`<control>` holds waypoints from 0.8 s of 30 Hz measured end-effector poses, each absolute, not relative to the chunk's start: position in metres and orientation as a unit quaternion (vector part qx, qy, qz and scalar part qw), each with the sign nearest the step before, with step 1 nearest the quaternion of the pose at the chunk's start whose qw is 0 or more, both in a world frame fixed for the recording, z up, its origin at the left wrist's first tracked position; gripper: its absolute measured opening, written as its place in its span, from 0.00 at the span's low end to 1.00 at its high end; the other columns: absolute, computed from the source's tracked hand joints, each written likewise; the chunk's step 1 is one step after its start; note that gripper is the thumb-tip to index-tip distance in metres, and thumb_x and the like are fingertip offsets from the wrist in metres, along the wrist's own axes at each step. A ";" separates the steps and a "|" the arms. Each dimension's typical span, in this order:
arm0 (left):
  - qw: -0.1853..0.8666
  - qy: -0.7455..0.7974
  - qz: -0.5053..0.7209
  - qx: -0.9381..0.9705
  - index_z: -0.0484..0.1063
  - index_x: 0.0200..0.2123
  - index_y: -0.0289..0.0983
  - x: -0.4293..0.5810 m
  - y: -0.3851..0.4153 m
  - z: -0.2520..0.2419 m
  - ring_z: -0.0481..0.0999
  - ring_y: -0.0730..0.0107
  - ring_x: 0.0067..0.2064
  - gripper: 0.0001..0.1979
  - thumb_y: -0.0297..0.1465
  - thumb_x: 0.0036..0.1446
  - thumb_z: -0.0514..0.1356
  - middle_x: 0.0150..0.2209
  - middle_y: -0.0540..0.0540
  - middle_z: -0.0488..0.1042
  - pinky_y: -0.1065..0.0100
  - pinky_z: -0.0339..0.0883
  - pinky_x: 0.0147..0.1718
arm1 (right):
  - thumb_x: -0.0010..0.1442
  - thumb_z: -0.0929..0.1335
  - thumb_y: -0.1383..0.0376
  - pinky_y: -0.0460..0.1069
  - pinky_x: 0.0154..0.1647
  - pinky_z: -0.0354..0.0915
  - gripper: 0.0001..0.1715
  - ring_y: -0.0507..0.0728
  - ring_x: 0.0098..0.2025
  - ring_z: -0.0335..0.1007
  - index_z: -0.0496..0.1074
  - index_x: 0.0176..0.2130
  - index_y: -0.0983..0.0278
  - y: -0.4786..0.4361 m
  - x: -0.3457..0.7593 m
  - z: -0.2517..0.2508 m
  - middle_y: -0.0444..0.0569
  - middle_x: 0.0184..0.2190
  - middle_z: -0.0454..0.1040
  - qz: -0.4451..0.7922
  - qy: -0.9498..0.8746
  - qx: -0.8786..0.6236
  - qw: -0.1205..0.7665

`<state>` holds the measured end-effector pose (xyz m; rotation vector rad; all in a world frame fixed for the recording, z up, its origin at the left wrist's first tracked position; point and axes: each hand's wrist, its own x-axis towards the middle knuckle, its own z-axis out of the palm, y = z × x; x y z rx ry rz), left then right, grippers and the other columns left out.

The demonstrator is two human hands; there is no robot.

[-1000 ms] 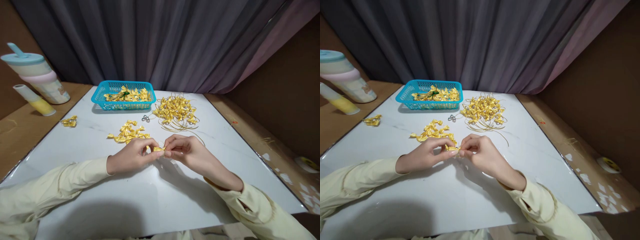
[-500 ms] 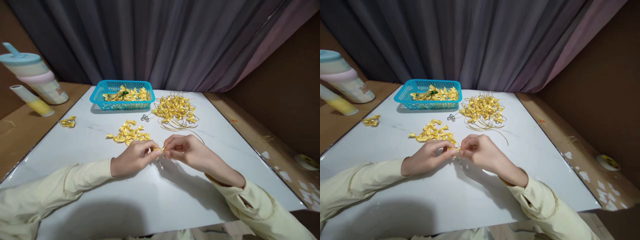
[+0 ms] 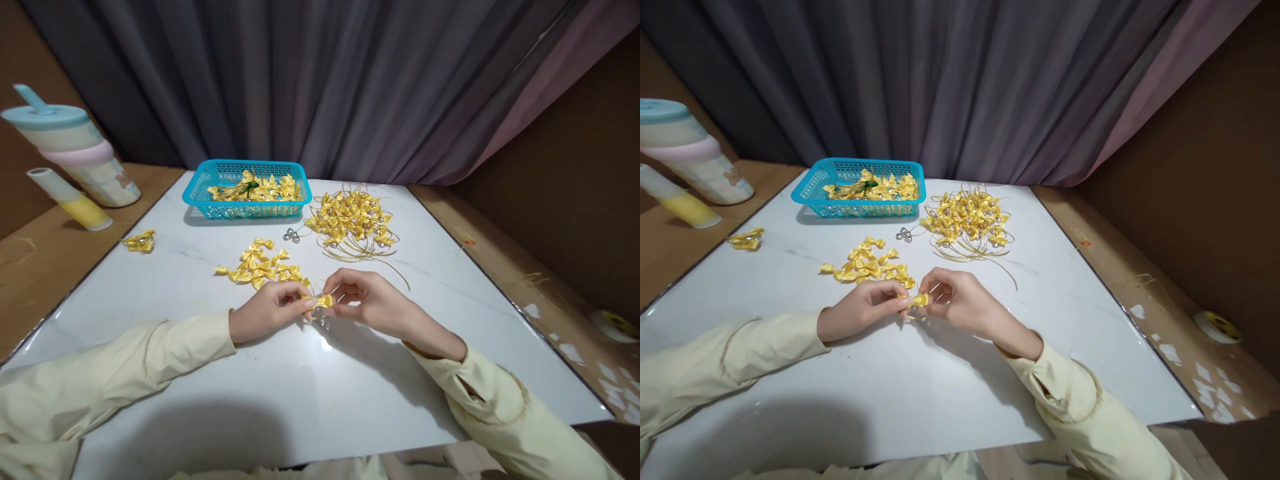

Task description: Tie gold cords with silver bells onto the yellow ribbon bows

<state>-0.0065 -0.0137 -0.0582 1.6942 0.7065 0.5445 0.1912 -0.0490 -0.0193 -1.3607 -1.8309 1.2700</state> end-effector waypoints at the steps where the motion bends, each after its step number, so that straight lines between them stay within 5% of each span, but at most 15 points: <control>1: 0.584 0.299 0.235 0.717 0.70 0.28 0.33 -0.006 -0.014 -0.058 0.72 0.71 0.30 0.14 0.38 0.58 0.56 0.27 0.46 0.74 0.68 0.66 0.34 | 0.51 0.68 0.69 0.45 0.29 0.65 0.06 0.51 0.29 0.70 0.67 0.33 0.65 -0.050 0.191 -0.019 0.45 0.27 0.72 0.454 -0.689 -0.503 0.256; 13: 0.616 0.295 0.241 0.690 0.69 0.27 0.33 -0.005 -0.013 -0.058 0.72 0.71 0.30 0.12 0.37 0.56 0.58 0.26 0.47 0.73 0.68 0.66 0.33 | 0.51 0.63 0.76 0.47 0.34 0.66 0.11 0.52 0.32 0.69 0.70 0.34 0.65 -0.056 0.189 -0.018 0.48 0.33 0.73 0.291 -0.792 -0.478 0.245; 24: 0.618 0.270 0.248 0.695 0.69 0.27 0.33 -0.005 -0.012 -0.061 0.73 0.72 0.30 0.12 0.36 0.56 0.59 0.25 0.48 0.73 0.70 0.67 0.33 | 0.52 0.63 0.74 0.50 0.39 0.67 0.09 0.53 0.36 0.70 0.68 0.35 0.64 -0.057 0.187 -0.018 0.48 0.34 0.73 0.320 -0.767 -0.488 0.267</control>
